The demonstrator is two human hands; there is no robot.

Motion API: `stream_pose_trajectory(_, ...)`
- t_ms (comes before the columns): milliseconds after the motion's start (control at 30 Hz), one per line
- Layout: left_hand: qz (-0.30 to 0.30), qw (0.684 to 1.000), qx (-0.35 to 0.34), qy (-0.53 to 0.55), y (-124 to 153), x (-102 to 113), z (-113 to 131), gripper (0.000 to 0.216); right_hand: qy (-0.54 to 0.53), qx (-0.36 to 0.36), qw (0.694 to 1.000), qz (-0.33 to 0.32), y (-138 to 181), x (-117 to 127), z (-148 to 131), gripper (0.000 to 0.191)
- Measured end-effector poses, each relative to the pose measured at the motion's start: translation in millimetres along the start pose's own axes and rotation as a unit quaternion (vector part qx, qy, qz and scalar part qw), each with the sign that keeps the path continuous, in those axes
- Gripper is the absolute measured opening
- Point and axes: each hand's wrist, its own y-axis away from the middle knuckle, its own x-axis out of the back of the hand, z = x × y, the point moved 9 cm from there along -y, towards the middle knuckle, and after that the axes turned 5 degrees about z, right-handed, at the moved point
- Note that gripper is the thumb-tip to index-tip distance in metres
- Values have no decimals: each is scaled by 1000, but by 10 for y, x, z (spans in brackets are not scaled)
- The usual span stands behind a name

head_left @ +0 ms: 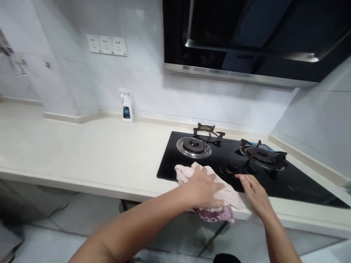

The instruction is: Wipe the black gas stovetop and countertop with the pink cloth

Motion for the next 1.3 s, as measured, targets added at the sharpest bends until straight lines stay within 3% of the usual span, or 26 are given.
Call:
stream_pose_trajectory(167, 57, 998, 0, -3, 113, -73, 60, 46, 66, 21, 997, -44, 12, -157, 289, 52)
stream_pose_trajectory(333, 142, 988, 35, 40, 572, 64, -242, 39, 58, 30, 996, -56, 30, -144, 473, 51)
stream_pose_trajectory(500, 111, 983, 138, 40, 1045, 218, -728, 33, 53, 45, 996, -53, 43, -140, 557, 51)
stream_pose_trajectory(700, 59, 952, 301, 11, 1904, 458, -1397, 46, 53, 67, 995, -45, 65, -134, 466, 49)
stream_pose_trajectory(800, 52, 943, 328, -14, 2207, 557, -1619, 58, 52, 60, 996, -44, 65, -144, 432, 51)
stream_pose_trajectory(867, 65, 944, 324, -20, 2294, 617, -1727, 54, 50, 55, 996, -44, 61, -155, 419, 52)
stream_pose_trajectory(1000, 146, 920, 364, 2, 2328, 774, -2016, 44, 39, 49, 997, -38, 64, -172, 396, 53)
stream_pose_trajectory(1100, 218, 896, 384, 42, 2147, 888, -2132, 47, 28, 43, 998, -37, 77, -181, 367, 52)
stream_pose_trajectory(1200, 236, 917, 315, 59, 1609, 910, -1924, 48, 20, 20, 999, -33, 81, -170, 363, 53)
stream_pose_trajectory(1300, 243, 943, 224, 42, 891, 831, -1494, 49, 16, -12, 999, -34, 74, -158, 392, 56)
